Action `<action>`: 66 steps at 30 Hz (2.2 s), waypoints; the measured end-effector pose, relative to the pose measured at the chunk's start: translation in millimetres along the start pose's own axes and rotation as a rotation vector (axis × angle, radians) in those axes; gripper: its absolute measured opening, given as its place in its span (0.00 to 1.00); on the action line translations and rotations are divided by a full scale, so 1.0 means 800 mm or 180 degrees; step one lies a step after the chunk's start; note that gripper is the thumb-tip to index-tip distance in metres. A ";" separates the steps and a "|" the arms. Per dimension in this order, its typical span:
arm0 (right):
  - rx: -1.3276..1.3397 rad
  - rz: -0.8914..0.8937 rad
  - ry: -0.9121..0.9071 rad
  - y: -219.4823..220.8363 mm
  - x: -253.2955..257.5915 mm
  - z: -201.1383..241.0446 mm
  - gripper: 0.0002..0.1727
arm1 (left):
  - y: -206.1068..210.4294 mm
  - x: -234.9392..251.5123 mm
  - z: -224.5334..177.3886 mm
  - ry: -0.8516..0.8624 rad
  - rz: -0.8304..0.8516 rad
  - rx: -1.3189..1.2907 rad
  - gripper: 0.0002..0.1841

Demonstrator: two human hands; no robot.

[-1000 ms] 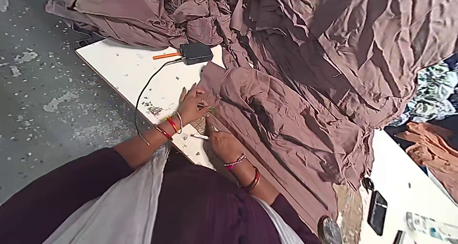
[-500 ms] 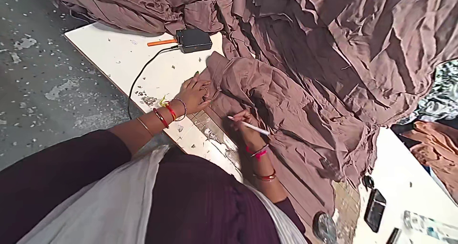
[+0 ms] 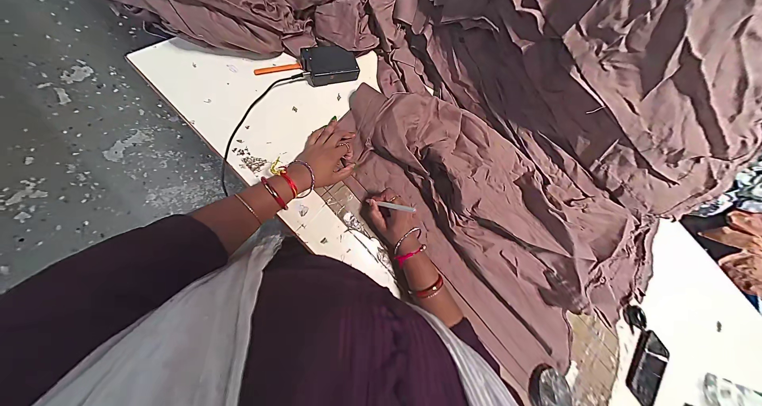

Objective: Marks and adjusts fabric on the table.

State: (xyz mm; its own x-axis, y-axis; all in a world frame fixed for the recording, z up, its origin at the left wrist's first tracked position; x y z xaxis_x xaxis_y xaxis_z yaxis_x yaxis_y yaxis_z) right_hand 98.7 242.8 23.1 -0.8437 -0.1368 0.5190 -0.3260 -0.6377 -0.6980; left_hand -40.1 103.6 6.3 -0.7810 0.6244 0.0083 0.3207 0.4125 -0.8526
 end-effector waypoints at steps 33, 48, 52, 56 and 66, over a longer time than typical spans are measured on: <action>-0.0940 -0.0463 0.0694 -0.056 -0.089 0.008 0.16 | 0.001 0.000 0.001 0.0097 -0.0076 -0.0081 0.17; 0.1937 -0.2546 0.2448 -0.106 -0.112 -0.026 0.17 | 0.000 0.002 0.003 0.0096 -0.0076 0.0005 0.17; 0.1715 -0.1759 0.1451 -0.138 -0.166 -0.004 0.07 | 0.001 0.001 0.003 0.0108 -0.0077 -0.0011 0.17; 0.1346 -0.1249 0.1266 -0.125 -0.196 -0.004 0.06 | 0.003 0.001 0.002 0.0166 -0.0090 -0.0013 0.18; -0.1126 -0.1106 0.1357 -0.115 -0.180 0.014 0.15 | -0.001 -0.002 -0.002 0.0261 -0.0146 0.0024 0.19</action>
State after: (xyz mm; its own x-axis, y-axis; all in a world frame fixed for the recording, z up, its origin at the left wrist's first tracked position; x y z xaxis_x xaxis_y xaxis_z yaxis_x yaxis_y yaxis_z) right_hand 255.0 312.5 17.8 -0.7354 0.3915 0.5531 -0.6694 -0.2928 -0.6828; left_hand -38.3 103.8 7.9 -0.7482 0.6574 0.0898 0.2815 0.4371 -0.8542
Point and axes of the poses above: each hand's wrist, its own x-axis towards the middle knuckle, its own y-axis out of the palm, z = x × y, the point moved 6 cm from there along x, towards the middle knuckle, and after that the axes turned 9 degrees about -y, right-handed, at the moved point
